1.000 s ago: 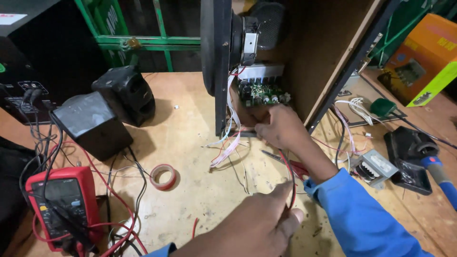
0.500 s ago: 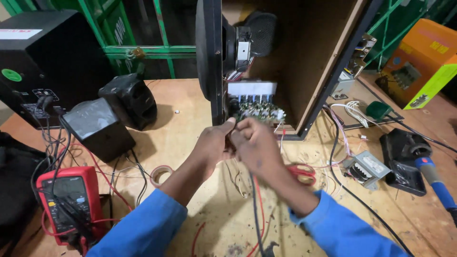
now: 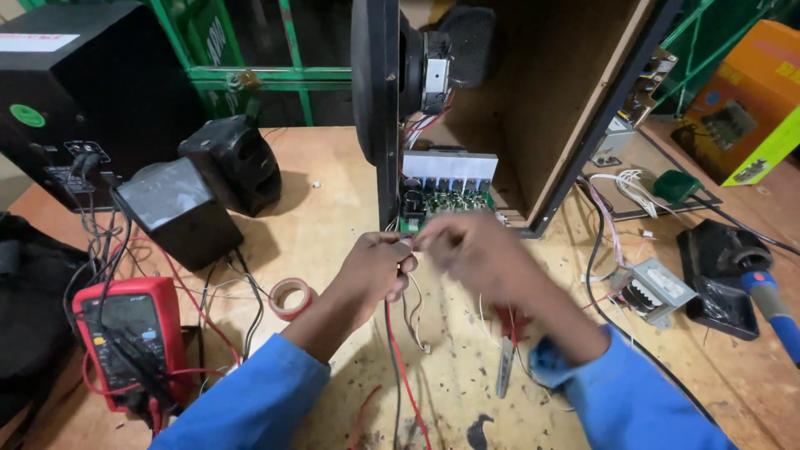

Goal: Applying electrical tape to wire splices inside a speaker housing to provide insulation.

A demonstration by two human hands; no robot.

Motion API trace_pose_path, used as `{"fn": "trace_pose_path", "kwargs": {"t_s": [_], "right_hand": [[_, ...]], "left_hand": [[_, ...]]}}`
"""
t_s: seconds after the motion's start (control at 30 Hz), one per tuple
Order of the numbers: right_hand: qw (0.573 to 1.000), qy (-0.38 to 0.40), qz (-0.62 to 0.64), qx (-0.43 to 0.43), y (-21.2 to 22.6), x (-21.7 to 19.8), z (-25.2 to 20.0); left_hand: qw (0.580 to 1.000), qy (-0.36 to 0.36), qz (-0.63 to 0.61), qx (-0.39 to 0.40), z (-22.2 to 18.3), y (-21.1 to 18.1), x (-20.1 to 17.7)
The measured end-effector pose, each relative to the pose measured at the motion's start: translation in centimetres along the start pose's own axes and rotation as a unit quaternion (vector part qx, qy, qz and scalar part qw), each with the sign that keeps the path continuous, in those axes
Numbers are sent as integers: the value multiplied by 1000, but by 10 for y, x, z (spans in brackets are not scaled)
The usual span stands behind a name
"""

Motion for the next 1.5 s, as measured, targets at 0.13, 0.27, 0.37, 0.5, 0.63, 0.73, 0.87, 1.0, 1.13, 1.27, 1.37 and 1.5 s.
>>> {"fn": "trace_pose_path", "kwargs": {"t_s": [0.13,0.27,0.37,0.5,0.63,0.73,0.87,1.0,1.13,1.27,1.37,1.5], "right_hand": [[999,-15,22,-39,-26,-49,7],[956,-42,-247,150,-58,-61,9],[928,-36,-300,219,-78,-53,15],[913,-53,-345,210,-93,-37,20],[910,-57,-358,202,-91,-38,22],[911,-58,-337,229,-89,-44,18],[922,-148,-296,202,-99,-62,25],[943,-198,-182,198,-79,-78,6],[926,-206,-79,305,-45,-78,-20],[942,-288,-121,125,-87,-79,-1],[933,-318,-153,67,-121,-86,17],[907,-357,-172,-144,-145,-85,19]], "left_hand": [[1000,-13,-3,6,-11,-12,4],[999,-22,2,24,-6,-9,4],[999,-29,0,29,10,8,1],[999,-31,-7,30,23,18,-5],[999,-43,-2,30,6,-4,3],[999,-39,-8,-1,-6,-12,5],[998,-44,-43,-10,-8,-6,5],[991,-25,-122,-57,-14,-9,6],[991,-44,-105,-66,-8,4,7],[991,3,-132,-16,2,24,3],[991,25,-131,2,11,30,-1],[997,18,-74,-26,-17,-7,2]]}}
Point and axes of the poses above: each hand's wrist, its own z-axis towards the middle knuckle, its own x-axis out of the palm, y = z × x, the point moved 1 cm from there along z, towards the middle knuckle, and after that the axes turned 13 degrees about x, right-handed, at the moved point
